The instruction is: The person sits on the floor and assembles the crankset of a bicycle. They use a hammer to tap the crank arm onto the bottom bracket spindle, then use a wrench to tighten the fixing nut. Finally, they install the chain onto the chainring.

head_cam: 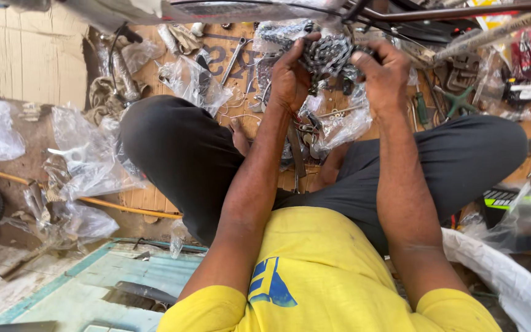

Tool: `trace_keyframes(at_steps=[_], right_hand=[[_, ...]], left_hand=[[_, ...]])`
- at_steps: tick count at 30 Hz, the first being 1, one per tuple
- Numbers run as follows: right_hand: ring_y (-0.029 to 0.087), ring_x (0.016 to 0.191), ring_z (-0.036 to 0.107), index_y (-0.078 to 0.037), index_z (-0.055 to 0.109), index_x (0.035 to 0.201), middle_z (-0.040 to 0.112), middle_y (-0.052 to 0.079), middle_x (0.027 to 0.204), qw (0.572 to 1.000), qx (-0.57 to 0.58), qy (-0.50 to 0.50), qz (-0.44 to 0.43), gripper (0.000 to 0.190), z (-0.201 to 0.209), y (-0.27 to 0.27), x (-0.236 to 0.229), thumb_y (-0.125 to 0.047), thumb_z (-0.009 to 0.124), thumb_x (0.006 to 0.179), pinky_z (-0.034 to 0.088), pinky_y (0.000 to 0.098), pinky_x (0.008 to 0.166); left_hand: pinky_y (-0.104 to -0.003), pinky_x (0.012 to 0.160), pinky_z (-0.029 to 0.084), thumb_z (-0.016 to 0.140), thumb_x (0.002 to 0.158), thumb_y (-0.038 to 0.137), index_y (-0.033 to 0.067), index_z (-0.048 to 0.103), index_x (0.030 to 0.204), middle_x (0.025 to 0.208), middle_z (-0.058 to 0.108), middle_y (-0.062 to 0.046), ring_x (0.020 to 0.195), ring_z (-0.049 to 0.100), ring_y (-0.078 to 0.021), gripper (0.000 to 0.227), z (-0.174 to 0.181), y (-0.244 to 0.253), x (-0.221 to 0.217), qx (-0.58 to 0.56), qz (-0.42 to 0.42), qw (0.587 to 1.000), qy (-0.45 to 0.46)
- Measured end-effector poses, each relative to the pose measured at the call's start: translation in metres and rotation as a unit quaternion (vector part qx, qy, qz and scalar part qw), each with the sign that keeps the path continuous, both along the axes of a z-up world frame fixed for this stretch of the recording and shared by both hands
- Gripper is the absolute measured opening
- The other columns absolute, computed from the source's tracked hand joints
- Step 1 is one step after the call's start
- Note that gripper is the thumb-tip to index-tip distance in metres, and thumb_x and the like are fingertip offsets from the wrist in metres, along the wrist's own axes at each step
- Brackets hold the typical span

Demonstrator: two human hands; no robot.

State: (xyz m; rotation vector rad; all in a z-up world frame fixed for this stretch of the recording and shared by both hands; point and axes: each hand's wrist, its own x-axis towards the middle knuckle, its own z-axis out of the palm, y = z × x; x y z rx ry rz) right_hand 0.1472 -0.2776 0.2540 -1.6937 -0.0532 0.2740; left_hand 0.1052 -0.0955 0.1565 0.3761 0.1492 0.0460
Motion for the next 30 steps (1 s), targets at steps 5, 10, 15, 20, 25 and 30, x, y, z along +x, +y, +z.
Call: trace_keyframes(at_steps=[5,10,15,20,25,30], right_hand=[[0.015,0.082,0.073,-0.002,0.061,0.109,0.068,0.008,0.098,0.982,0.174,0.038,-0.06,0.011,0.0,-0.011,0.002,-0.005,0.064,0.098,0.066,0.0372,0.066],[0.018,0.088,0.069,-0.003,0.065,0.114,0.067,0.008,0.1,0.972,0.198,0.116,-0.058,0.02,-0.005,-0.012,0.007,-0.01,0.062,0.095,0.069,0.0433,0.079],[0.017,0.087,0.068,-0.006,0.068,0.114,0.07,0.005,0.099,0.985,0.021,0.118,0.123,0.036,-0.004,-0.018,0.001,-0.032,0.077,0.091,0.063,0.0377,0.077],[0.019,0.092,0.074,-0.005,0.071,0.108,0.074,0.007,0.099,0.977,0.154,0.095,0.117,0.037,-0.017,-0.016,-0.009,-0.026,0.091,0.085,0.065,0.0413,0.089],[0.026,0.1,0.073,-0.01,0.072,0.102,0.074,0.01,0.099,0.87,0.476,0.095,-0.085,0.026,-0.015,-0.025,-0.005,-0.025,0.088,0.089,0.064,0.0477,0.094],[0.023,0.101,0.068,-0.013,0.073,0.114,0.069,0.007,0.101,0.905,0.404,0.086,-0.103,0.033,-0.013,-0.027,-0.006,-0.036,0.082,0.093,0.063,0.0477,0.091]], left_hand=[[-0.043,0.084,0.062,0.055,0.109,0.034,-0.0017,0.07,0.119,0.106,0.073,-0.015,0.092,0.073,-0.0255,0.04,-0.006,-0.012,0.0,0.073,-0.027,0.996,0.043],[-0.04,0.073,0.065,0.058,0.105,0.035,-0.0046,0.07,0.115,0.103,0.072,-0.018,0.077,0.075,-0.0251,0.042,0.013,-0.017,-0.008,0.159,-0.035,0.983,0.083],[-0.033,0.056,0.061,0.058,0.102,0.042,-0.0001,0.075,0.112,0.084,0.076,-0.013,0.067,0.07,-0.0205,0.047,0.042,-0.008,-0.003,0.43,-0.067,0.894,0.104],[-0.029,0.073,0.063,0.061,0.103,0.046,0.004,0.076,0.118,0.1,0.081,-0.011,0.089,0.077,-0.0186,0.047,0.053,0.002,-0.001,0.507,0.037,0.86,0.052],[-0.04,0.079,0.066,0.065,0.097,0.046,0.0048,0.07,0.117,0.111,0.077,-0.015,0.098,0.079,-0.0236,0.046,0.066,0.024,-0.004,0.213,0.168,0.962,0.019],[-0.031,0.059,0.064,0.066,0.096,0.053,-0.0004,0.075,0.112,0.103,0.077,-0.006,0.077,0.067,-0.0128,0.056,0.044,0.045,-0.003,0.389,0.12,0.894,0.187]])
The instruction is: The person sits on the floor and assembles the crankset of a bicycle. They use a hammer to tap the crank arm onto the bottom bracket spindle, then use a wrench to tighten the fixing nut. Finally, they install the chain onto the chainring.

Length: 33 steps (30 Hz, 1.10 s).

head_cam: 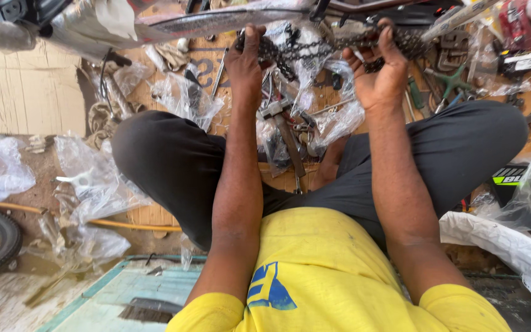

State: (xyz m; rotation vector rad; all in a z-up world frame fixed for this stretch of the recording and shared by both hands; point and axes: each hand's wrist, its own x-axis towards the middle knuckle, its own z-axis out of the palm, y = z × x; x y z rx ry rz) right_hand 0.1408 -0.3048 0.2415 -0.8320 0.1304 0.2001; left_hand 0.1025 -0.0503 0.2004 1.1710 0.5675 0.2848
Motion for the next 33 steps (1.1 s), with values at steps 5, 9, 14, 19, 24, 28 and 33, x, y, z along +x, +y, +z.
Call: trace_keyframes(at_steps=[5,9,14,19,24,28,33], right_hand=[[0.026,0.107,0.07,-0.01,0.067,0.126,0.069,0.009,0.106,0.999,-0.028,-0.015,0.04,0.04,0.02,-0.01,0.004,-0.044,0.067,0.106,0.062,0.0459,0.087],[0.027,0.101,0.074,-0.009,0.066,0.121,0.074,0.012,0.105,0.992,-0.097,-0.007,0.086,0.042,0.035,-0.014,0.003,-0.048,0.058,0.107,0.062,0.0457,0.079],[0.029,0.097,0.073,-0.007,0.064,0.123,0.071,0.012,0.1,0.974,-0.196,0.001,0.109,0.039,0.035,-0.024,0.002,-0.045,0.06,0.113,0.061,0.047,0.077],[0.027,0.091,0.071,-0.008,0.063,0.124,0.07,0.01,0.095,0.985,-0.131,0.032,0.11,0.047,0.024,-0.026,0.004,-0.052,0.052,0.11,0.061,0.0485,0.077],[0.026,0.095,0.071,-0.01,0.062,0.126,0.07,0.01,0.097,0.988,-0.105,0.023,0.109,0.05,0.02,-0.031,0.002,-0.055,0.051,0.108,0.06,0.05,0.08],[0.024,0.088,0.073,-0.009,0.066,0.119,0.07,0.008,0.091,0.983,-0.147,0.037,0.101,0.039,0.027,-0.026,0.001,-0.045,0.063,0.104,0.062,0.0495,0.078],[0.017,0.075,0.069,-0.001,0.074,0.113,0.071,0.009,0.089,0.951,-0.272,-0.009,0.147,0.023,0.031,-0.023,-0.001,-0.009,0.084,0.093,0.059,0.0337,0.068]], left_hand=[[-0.032,0.051,0.056,0.07,0.093,0.048,0.0009,0.077,0.111,0.077,0.067,-0.005,0.059,0.06,-0.0134,0.051,-0.018,0.011,0.003,-0.023,0.005,1.0,-0.011],[-0.038,0.062,0.066,0.072,0.094,0.039,-0.0014,0.07,0.108,0.085,0.074,-0.01,0.069,0.072,-0.0181,0.042,-0.034,0.017,0.007,-0.094,0.09,0.988,-0.087],[-0.037,0.057,0.062,0.069,0.097,0.03,-0.004,0.067,0.112,0.089,0.072,-0.014,0.068,0.069,-0.0199,0.037,-0.061,0.03,0.006,-0.229,0.191,0.95,-0.097],[-0.037,0.06,0.062,0.067,0.1,0.028,-0.0054,0.067,0.11,0.09,0.071,-0.015,0.071,0.069,-0.0207,0.035,-0.074,0.036,0.003,-0.259,0.209,0.936,-0.111],[-0.038,0.064,0.064,0.063,0.1,0.027,-0.0045,0.065,0.11,0.089,0.07,-0.015,0.074,0.071,-0.0231,0.033,-0.072,0.04,0.001,-0.277,0.222,0.93,-0.097],[-0.039,0.065,0.065,0.063,0.101,0.026,-0.0049,0.062,0.113,0.09,0.069,-0.013,0.075,0.071,-0.022,0.033,-0.076,0.04,0.0,-0.286,0.227,0.924,-0.109],[-0.038,0.062,0.064,0.063,0.098,0.025,-0.0043,0.061,0.114,0.089,0.07,-0.014,0.073,0.071,-0.0225,0.033,-0.074,0.044,-0.002,-0.258,0.222,0.933,-0.119]])
